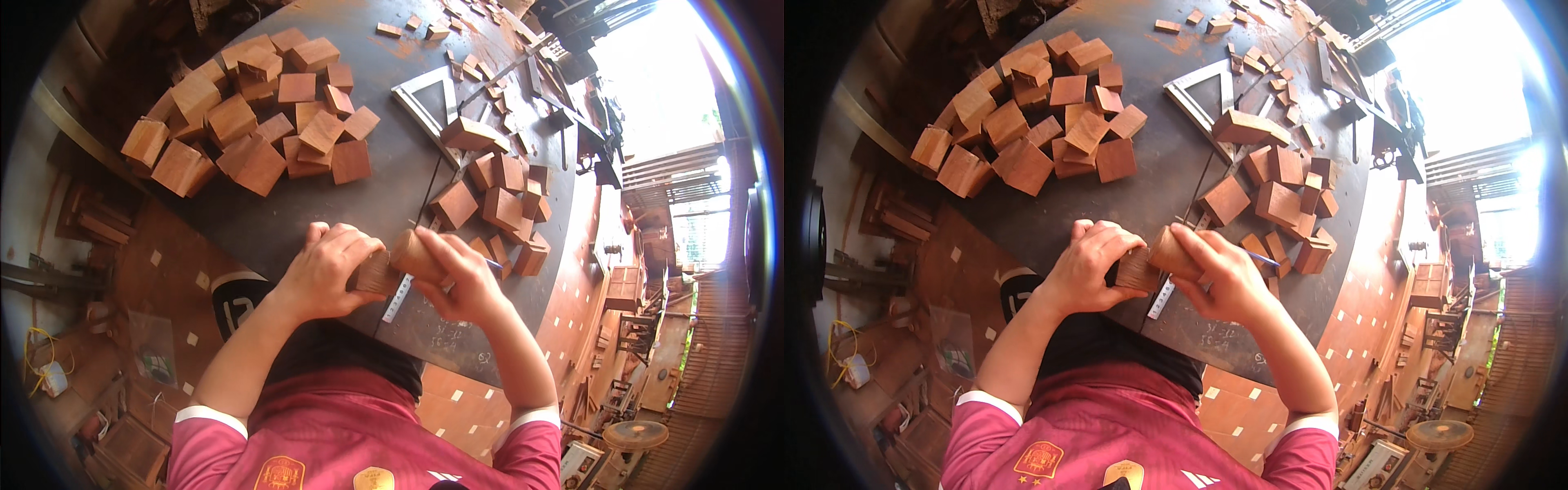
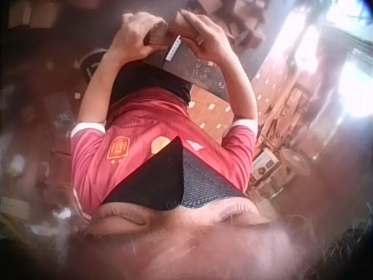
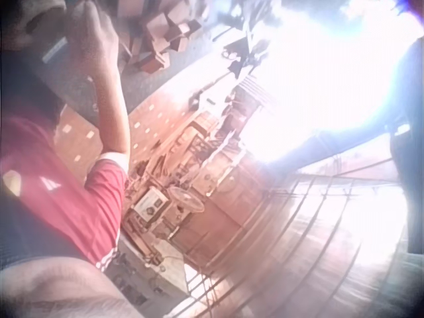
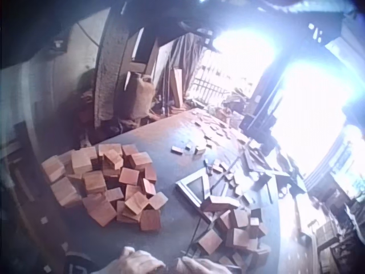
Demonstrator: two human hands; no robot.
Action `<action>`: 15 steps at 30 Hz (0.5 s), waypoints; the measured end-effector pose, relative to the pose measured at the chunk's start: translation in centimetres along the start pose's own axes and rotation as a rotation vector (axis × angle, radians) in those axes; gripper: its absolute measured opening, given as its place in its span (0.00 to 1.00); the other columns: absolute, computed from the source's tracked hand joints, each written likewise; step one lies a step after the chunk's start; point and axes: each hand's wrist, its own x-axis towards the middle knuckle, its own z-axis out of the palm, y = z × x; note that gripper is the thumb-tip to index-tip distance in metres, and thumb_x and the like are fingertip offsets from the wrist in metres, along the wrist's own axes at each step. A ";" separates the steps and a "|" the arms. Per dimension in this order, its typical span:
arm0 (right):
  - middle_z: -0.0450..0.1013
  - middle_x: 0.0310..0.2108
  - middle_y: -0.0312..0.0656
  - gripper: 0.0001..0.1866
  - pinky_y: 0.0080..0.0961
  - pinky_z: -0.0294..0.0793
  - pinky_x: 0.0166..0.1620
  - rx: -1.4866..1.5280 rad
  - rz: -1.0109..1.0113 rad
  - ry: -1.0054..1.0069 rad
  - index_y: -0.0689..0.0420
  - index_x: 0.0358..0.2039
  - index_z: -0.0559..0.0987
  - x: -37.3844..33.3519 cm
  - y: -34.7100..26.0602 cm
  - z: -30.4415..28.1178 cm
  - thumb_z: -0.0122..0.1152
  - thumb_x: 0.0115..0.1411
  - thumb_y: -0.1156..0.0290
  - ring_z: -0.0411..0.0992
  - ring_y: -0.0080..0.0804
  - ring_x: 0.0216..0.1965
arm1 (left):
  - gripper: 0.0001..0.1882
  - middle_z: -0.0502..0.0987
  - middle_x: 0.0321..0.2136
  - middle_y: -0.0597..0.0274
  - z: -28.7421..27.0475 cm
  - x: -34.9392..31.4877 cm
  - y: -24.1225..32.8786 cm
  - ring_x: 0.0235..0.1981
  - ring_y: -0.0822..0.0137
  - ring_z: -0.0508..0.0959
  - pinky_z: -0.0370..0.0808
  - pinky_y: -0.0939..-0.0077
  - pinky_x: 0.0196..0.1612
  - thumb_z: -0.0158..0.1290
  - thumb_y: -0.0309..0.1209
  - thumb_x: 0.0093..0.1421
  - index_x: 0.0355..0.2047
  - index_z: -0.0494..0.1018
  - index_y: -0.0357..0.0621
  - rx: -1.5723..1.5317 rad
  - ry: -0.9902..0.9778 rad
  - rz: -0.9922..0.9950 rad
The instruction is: The person repeatedly picks up small rectangular wooden blocks from a pile on a workbench and rubs their edges and corners with a cylindrical sanding tool. The person turns the blocks to sand different sides and places them back on the table. Another person is visible working in the background.
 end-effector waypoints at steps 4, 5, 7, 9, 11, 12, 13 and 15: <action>0.78 0.47 0.54 0.41 0.43 0.83 0.45 0.089 -0.037 -0.116 0.58 0.70 0.72 -1.0 -2.0 0.7 0.77 0.55 0.70 0.81 0.56 0.42 | 0.35 0.82 0.46 0.64 0.3 0.0 -0.3 0.52 0.58 0.79 0.63 0.58 0.57 0.77 0.46 0.46 0.52 0.78 0.50 0.048 -0.015 0.008; 0.78 0.47 0.54 0.41 0.43 0.83 0.45 0.100 -0.017 -0.145 0.58 0.69 0.72 -1.1 -1.7 0.4 0.77 0.55 0.69 0.81 0.56 0.42 | 0.35 0.82 0.46 0.64 0.1 0.1 -0.1 0.52 0.58 0.79 0.63 0.58 0.57 0.77 0.48 0.46 0.52 0.78 0.50 0.035 -0.015 0.006; 0.78 0.47 0.54 0.41 0.44 0.83 0.44 -0.013 0.015 -0.021 0.57 0.69 0.73 0.0 0.0 0.1 0.78 0.55 0.68 0.81 0.56 0.42 | 0.35 0.82 0.46 0.63 0.0 0.1 -0.1 0.54 0.58 0.79 0.63 0.57 0.58 0.76 0.48 0.47 0.52 0.78 0.49 0.017 -0.023 0.000; 0.78 0.48 0.55 0.41 0.43 0.83 0.44 -0.016 0.023 -0.044 0.58 0.69 0.73 0.1 -1.0 0.2 0.78 0.54 0.69 0.81 0.55 0.42 | 0.34 0.83 0.48 0.61 -0.1 -0.1 -0.1 0.56 0.59 0.78 0.63 0.56 0.60 0.75 0.47 0.50 0.54 0.77 0.48 0.007 -0.035 -0.007; 0.78 0.48 0.55 0.41 0.42 0.83 0.43 0.030 -0.057 -0.095 0.58 0.69 0.73 -0.8 -2.5 0.9 0.77 0.55 0.70 0.81 0.55 0.42 | 0.34 0.83 0.48 0.61 0.2 -0.1 -0.3 0.56 0.59 0.78 0.63 0.56 0.60 0.74 0.47 0.50 0.54 0.77 0.48 0.042 -0.045 -0.015; 0.78 0.47 0.55 0.40 0.43 0.82 0.42 0.042 -0.072 -0.104 0.59 0.68 0.73 -0.8 -2.9 1.0 0.77 0.54 0.71 0.81 0.55 0.42 | 0.34 0.82 0.48 0.61 0.3 -0.1 -0.3 0.56 0.59 0.78 0.63 0.56 0.60 0.74 0.47 0.51 0.54 0.77 0.48 0.056 -0.054 -0.019; 0.77 0.47 0.54 0.40 0.43 0.82 0.42 0.019 -0.052 -0.075 0.58 0.68 0.73 -0.7 -2.4 0.9 0.78 0.54 0.70 0.81 0.55 0.41 | 0.33 0.82 0.48 0.61 0.2 -0.2 -0.2 0.56 0.59 0.78 0.63 0.56 0.60 0.74 0.46 0.51 0.54 0.77 0.48 0.047 -0.054 -0.023; 0.77 0.47 0.53 0.41 0.44 0.83 0.41 -0.033 -0.005 -0.017 0.57 0.68 0.73 0.0 -1.0 0.3 0.78 0.54 0.70 0.81 0.54 0.41 | 0.32 0.82 0.48 0.61 -0.1 0.0 0.1 0.56 0.60 0.78 0.63 0.56 0.60 0.73 0.46 0.51 0.54 0.77 0.49 0.022 -0.054 -0.024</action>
